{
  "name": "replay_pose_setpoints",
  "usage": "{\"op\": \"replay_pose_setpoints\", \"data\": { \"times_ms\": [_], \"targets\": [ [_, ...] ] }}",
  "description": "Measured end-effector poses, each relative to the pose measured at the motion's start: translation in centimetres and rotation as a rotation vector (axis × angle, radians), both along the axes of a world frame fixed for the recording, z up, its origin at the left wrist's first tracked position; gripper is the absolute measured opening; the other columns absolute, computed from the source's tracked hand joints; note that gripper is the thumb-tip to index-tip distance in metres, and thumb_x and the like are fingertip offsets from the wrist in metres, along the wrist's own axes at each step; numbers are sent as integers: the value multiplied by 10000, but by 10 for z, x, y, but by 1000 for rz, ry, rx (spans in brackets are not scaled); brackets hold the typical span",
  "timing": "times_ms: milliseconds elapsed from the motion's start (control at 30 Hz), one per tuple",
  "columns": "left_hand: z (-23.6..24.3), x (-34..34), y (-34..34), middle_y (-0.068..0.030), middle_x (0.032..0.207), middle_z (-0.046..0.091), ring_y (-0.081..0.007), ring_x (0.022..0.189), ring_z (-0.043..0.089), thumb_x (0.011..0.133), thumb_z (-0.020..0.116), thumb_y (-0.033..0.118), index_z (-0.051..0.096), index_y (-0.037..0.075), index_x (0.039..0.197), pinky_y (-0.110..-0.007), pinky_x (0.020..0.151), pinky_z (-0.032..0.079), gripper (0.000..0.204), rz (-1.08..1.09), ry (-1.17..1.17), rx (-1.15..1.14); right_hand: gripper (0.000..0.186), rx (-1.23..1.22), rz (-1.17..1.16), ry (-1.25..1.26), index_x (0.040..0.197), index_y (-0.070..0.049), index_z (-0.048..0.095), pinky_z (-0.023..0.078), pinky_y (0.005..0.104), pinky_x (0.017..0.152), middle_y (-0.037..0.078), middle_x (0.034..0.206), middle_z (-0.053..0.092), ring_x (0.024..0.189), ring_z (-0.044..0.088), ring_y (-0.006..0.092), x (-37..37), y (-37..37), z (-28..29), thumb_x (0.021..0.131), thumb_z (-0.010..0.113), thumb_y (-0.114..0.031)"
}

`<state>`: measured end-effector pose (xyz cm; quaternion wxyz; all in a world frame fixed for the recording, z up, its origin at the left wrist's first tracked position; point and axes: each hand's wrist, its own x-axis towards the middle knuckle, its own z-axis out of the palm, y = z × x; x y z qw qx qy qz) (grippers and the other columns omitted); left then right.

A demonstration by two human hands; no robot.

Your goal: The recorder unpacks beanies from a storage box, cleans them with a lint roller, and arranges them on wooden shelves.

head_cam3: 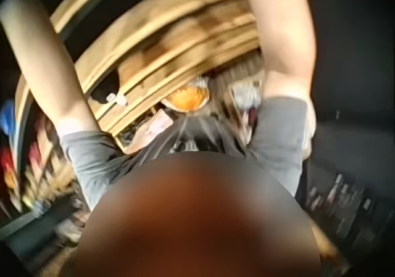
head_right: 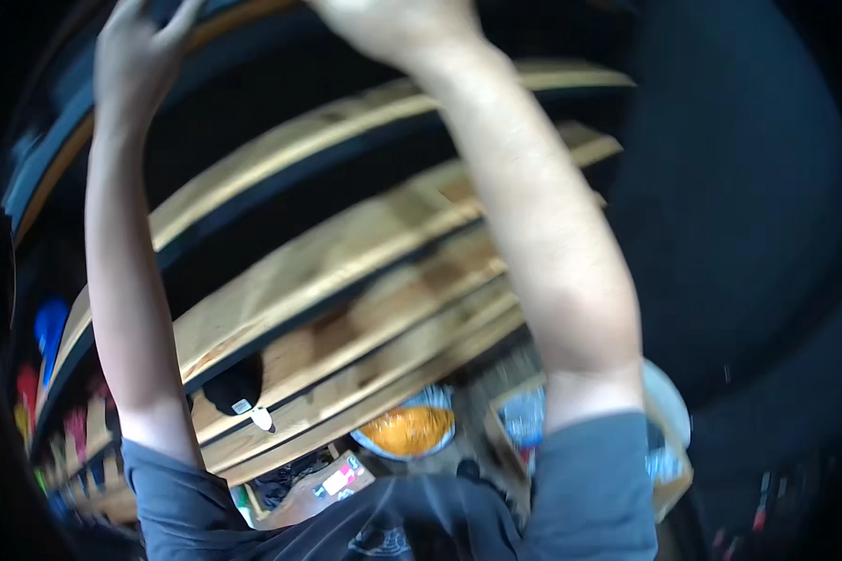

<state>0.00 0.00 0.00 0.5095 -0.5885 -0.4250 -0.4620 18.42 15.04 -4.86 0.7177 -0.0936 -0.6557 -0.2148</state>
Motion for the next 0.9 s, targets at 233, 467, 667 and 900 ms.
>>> {"op": "replay_pose_setpoints", "data": {
  "times_ms": [233, 467, 667, 900],
  "targets": [
    [-238, 62, 42, -180, 1508, 687, -354, 1467, 613, 960, 817, 123, 732, 92, 1435, -567, 1301, 349, 484, -699, 103, -558, 573, -729, 63, -34, 1292, -51, 695, 470, 501, 1130, 201, 1307, 677, 1299, 619, 402, 77, -77, -276, 896, 867, -428],
    [-469, 127, -2, -232, 1470, 680, -388, 1408, 637, 950, 816, 113, 675, 18, 1458, -453, 1202, 487, 536, -1118, -122, -1488, 532, -1472, -148, -26, 1402, -24, 659, 521, 444, 1124, 194, 1354, 710, 1303, 681, 335, 183, -257, -484, 975, 844, -283],
    [-568, 211, -41, -241, 1432, 690, -384, 1275, 704, 964, 821, 167, 630, 36, 1512, -450, 1080, 563, 596, -1227, -59, -1871, 439, -1730, -266, 542, 1362, -30, 679, 581, 372, 1007, 129, 1220, 753, 1139, 718, 218, 271, -371, -589, 985, 837, -191],
    [-631, 300, -28, -234, 1450, 686, -382, 1275, 705, 965, 829, 170, 606, 44, 1539, -447, 1069, 570, 629, -1175, -14, -1992, 411, -1764, -180, 718, 1350, -32, 689, 577, 360, 982, 84, 1185, 742, 1080, 717, 185, 327, -370, -630, 1001, 841, -189]
  ]
}}
